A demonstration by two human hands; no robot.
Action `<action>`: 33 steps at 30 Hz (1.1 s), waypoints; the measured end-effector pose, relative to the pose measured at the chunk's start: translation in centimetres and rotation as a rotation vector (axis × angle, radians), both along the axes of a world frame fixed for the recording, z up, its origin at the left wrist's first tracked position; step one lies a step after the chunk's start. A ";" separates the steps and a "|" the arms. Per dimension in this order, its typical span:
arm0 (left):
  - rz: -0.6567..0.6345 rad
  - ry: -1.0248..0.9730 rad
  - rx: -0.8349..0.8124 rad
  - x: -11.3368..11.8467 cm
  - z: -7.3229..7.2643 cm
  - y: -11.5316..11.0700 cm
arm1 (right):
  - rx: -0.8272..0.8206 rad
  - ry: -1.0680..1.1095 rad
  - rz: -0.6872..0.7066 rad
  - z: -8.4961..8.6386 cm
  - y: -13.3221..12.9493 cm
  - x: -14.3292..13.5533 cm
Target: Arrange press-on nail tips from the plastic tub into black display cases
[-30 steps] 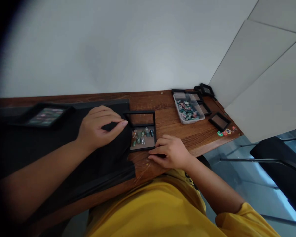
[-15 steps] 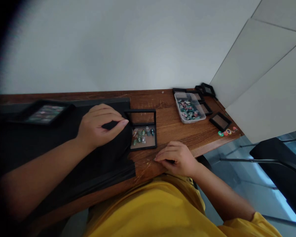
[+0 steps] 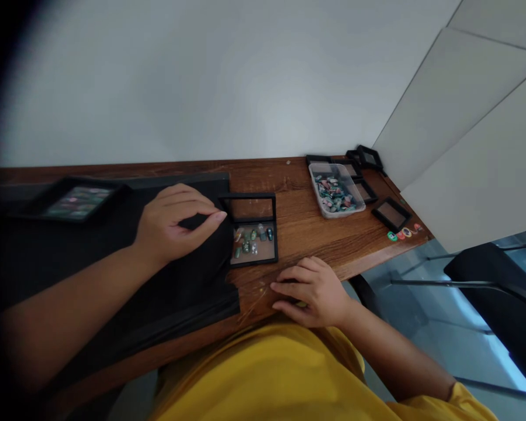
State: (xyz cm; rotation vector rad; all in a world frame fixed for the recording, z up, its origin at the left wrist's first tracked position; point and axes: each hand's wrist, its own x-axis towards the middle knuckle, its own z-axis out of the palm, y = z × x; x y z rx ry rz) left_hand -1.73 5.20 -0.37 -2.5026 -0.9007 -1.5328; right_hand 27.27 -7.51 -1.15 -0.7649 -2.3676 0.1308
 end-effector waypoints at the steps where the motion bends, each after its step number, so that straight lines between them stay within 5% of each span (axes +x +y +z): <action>1: 0.006 -0.001 -0.014 0.0 0.1 -0.1 | -0.004 -0.007 0.008 0.0 -0.1 0.1; 25: -0.004 0.004 -0.085 0.0 0.3 -0.4 | 0.200 0.014 -0.032 -3.0 -2.3 2.0; 33: 0.005 -0.007 -0.119 0.2 0.4 -0.4 | 0.131 0.062 -0.090 -1.5 0.0 1.1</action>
